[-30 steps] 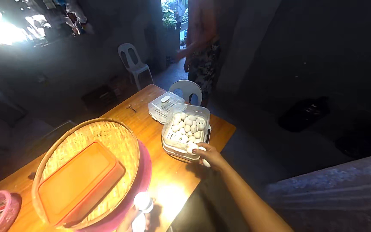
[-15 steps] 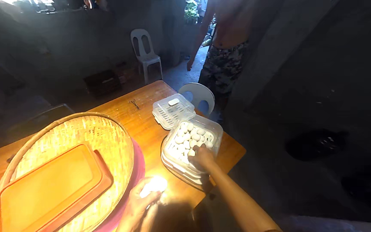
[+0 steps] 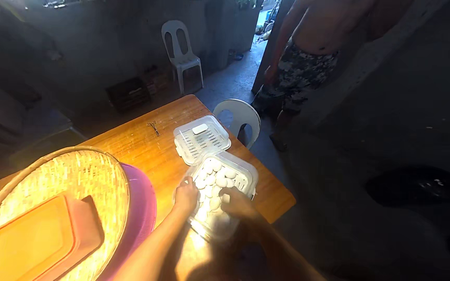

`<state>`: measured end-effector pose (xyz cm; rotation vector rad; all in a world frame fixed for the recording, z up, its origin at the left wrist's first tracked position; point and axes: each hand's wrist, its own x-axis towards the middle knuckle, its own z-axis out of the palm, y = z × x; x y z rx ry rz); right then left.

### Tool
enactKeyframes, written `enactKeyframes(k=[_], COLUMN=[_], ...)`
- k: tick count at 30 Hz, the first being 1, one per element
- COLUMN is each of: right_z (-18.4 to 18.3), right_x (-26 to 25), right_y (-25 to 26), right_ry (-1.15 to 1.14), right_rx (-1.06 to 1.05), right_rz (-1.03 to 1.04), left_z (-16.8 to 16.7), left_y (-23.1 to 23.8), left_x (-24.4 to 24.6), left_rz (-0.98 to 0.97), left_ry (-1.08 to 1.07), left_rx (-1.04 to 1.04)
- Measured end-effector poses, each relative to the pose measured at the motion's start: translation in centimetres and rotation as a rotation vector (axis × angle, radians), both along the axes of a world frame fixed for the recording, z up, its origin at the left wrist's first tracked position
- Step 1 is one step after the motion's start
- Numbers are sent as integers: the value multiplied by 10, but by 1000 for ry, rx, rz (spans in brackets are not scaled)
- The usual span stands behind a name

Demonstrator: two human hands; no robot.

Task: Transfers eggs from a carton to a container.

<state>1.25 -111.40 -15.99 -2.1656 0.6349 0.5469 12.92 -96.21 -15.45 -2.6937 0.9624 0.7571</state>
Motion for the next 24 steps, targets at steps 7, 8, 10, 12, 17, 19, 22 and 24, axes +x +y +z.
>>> enactKeyframes(k=[7, 8, 10, 12, 17, 19, 22, 24], right_z=[-4, -6, -12, -8, -8, -7, 2, 4], right_x=[6, 11, 18, 26, 50, 55, 64, 68], right_y=[-74, -81, -89, -85, -64, -60, -67, -72], right_ry=[-244, -256, -321, -299, 144, 266, 342, 357], right_rx=[291, 240, 88, -113, -487, -497, -468, -457], right_rz=[-255, -238, -159, -51, 257, 295, 356, 372], left_z=[-13, -14, -13, -11, -13, -14, -17, -18], left_y=[-15, -15, -17, -17, -15, -14, -11, -9], left_x=[17, 17, 17, 17, 21, 23, 28, 31], left_rz=[-146, -166, -207, -199, -122, -168, -141, -109], left_ry=[110, 112, 109, 126, 185, 186, 212, 219], left_rx=[120, 134, 185, 180, 84, 116, 76, 47])
